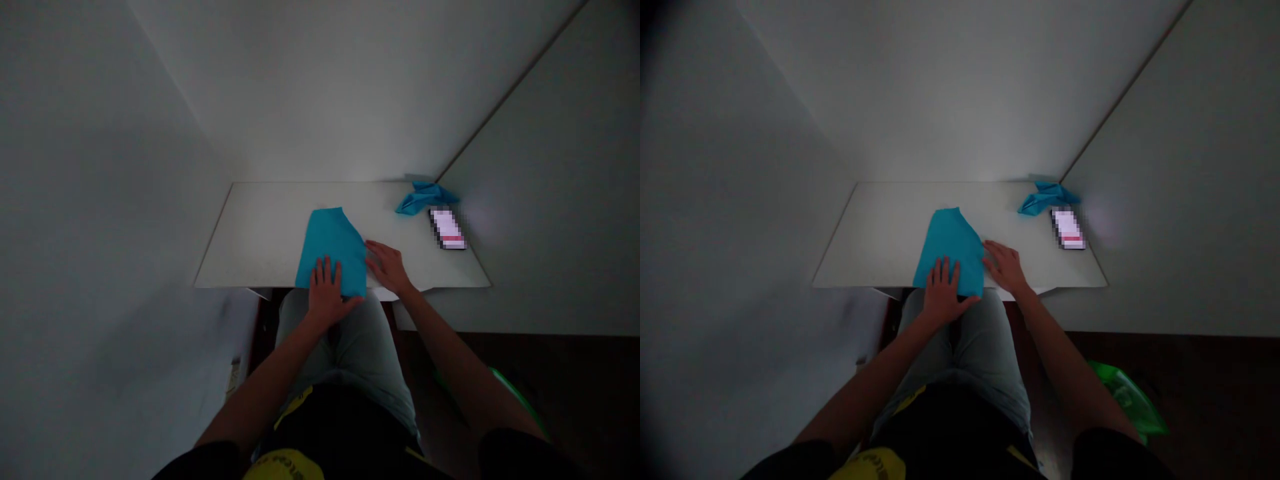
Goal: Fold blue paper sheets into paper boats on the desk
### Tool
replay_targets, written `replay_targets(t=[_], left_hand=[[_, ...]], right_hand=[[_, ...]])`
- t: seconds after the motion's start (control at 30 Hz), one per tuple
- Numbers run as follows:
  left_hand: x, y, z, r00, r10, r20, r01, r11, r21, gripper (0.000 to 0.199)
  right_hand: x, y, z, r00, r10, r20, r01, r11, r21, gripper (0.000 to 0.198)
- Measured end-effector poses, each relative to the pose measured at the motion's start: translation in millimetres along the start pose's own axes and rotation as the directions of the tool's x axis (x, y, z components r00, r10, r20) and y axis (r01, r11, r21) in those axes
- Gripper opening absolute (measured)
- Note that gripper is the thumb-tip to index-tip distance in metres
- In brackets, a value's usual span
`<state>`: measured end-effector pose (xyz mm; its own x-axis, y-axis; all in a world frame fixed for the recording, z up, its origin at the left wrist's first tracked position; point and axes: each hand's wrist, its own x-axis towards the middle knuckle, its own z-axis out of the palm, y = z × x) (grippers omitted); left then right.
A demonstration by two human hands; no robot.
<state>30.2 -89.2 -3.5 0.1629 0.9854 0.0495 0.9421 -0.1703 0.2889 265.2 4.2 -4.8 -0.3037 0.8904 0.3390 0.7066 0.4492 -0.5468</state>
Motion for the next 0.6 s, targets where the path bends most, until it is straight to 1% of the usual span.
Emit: replay_targets(t=[0.03, 0.1, 0.17, 0.2, 0.27, 0.37, 0.43, 0.5, 0.53, 0.6], left_hand=[[0, 15, 2, 1.000, 0.003, 0.011, -0.003, 1.000, -0.011, 0.121], [0, 30, 2, 1.000, 0.000, 0.030, 0.001, 1.000, -0.025, 0.122], [1, 31, 0, 0.999, 0.001, 0.040, 0.000, 1.000, -0.029, 0.119], [2, 29, -3, 0.999, 0.006, 0.040, -0.004, 1.000, -0.029, 0.116], [5, 21, -8, 0.999, 0.022, 0.026, -0.021, 0.999, -0.032, 0.105], [18, 8, -18, 0.998, 0.066, -0.013, -0.067, 0.997, -0.049, 0.080], [35, -2, -26, 0.996, 0.087, -0.018, -0.088, 0.994, -0.062, 0.060], [58, -13, -34, 0.996, 0.085, -0.001, -0.085, 0.995, -0.062, 0.042], [70, -19, -37, 0.996, 0.088, -0.003, -0.088, 0.995, -0.046, 0.037], [94, -29, -39, 0.996, 0.083, -0.006, -0.083, 0.996, -0.013, 0.040]], right_hand=[[1, -13, -3, 1.000, -0.022, 0.009, 0.022, 0.999, -0.023, 0.049], [6, -39, -10, 0.998, -0.016, -0.064, 0.012, 0.998, -0.061, 0.054], [15, -62, -19, 0.986, 0.017, -0.163, -0.028, 0.998, -0.064, 0.061], [20, -71, -23, 0.984, 0.012, -0.176, -0.023, 0.998, -0.055, 0.062], [29, -82, -25, 0.991, -0.030, -0.127, 0.025, 0.999, -0.039, 0.060], [43, -82, -10, 0.994, -0.107, 0.027, 0.107, 0.994, -0.013, 0.056], [54, -73, 9, 0.987, -0.108, 0.117, 0.109, 0.994, 0.000, 0.057], [67, -62, 28, 0.983, -0.055, 0.176, 0.058, 0.998, -0.015, 0.060], [73, -57, 36, 0.980, -0.014, 0.198, 0.020, 0.999, -0.030, 0.061], [87, -50, 48, 0.974, 0.072, 0.217, -0.058, 0.996, -0.070, 0.065]])
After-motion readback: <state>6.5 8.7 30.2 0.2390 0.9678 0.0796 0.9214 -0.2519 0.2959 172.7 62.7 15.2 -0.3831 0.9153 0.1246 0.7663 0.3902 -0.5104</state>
